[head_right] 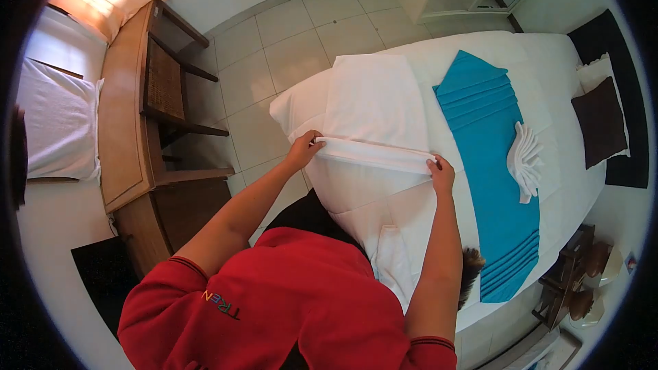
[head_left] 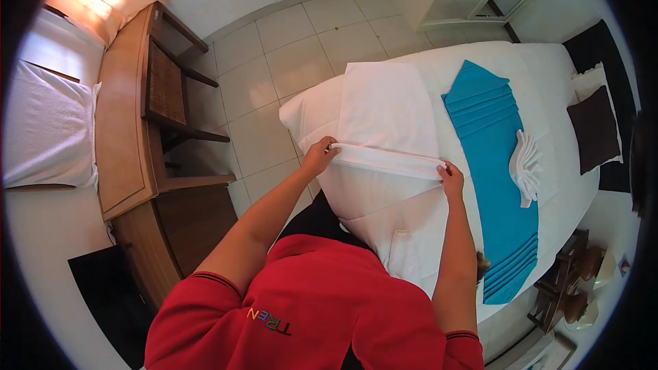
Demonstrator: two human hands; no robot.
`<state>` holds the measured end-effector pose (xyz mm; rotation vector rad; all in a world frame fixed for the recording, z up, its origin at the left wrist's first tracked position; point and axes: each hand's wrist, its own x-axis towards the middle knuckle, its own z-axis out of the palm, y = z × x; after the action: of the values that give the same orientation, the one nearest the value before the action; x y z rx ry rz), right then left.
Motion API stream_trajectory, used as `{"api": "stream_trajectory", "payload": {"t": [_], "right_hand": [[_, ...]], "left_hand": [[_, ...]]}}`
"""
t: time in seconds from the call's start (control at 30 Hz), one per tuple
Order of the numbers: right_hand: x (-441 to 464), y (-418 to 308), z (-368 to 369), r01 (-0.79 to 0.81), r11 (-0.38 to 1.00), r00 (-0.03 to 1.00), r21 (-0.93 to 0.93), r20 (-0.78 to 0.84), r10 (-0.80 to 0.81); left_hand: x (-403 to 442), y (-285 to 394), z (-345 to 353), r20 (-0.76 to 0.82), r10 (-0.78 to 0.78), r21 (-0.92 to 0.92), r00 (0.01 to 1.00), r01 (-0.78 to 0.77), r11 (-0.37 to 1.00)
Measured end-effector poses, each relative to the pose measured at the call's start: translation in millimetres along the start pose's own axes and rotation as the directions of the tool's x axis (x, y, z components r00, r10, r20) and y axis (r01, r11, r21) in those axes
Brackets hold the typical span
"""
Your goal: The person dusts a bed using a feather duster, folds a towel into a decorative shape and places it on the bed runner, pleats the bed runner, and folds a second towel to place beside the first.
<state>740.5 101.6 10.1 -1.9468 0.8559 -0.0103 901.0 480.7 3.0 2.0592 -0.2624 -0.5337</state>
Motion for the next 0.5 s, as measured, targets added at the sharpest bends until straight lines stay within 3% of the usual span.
{"api": "stream_trajectory", "payload": {"t": [0.17, 0.23, 0.37, 0.5], "right_hand": [[2.3, 0.8, 2.4, -0.107, 0.988, 0.993, 0.112, 0.053, 0.101], [5.7, 1.9, 3.0, -0.117, 0.989, 0.992, 0.092, 0.065, 0.112], [8.5, 4.5, 2.7, -0.145, 0.988, 0.986, 0.05, 0.095, 0.14], [17.7, 16.4, 10.2, -0.126, 0.992, 0.989, -0.01, 0.08, 0.126]], "left_hand": [[1.7, -2.8, 2.4, -0.032, 0.041, 0.048, 0.999, -0.039, 0.998], [3.0, -1.0, 2.4, 0.032, -0.106, -0.069, 0.994, 0.108, 0.992], [7.7, -12.6, 12.5, 0.018, -0.233, -0.199, 0.972, 0.232, 0.952], [8.7, -15.3, 13.9, 0.062, -0.231, -0.232, 0.971, 0.239, 0.943]]}}
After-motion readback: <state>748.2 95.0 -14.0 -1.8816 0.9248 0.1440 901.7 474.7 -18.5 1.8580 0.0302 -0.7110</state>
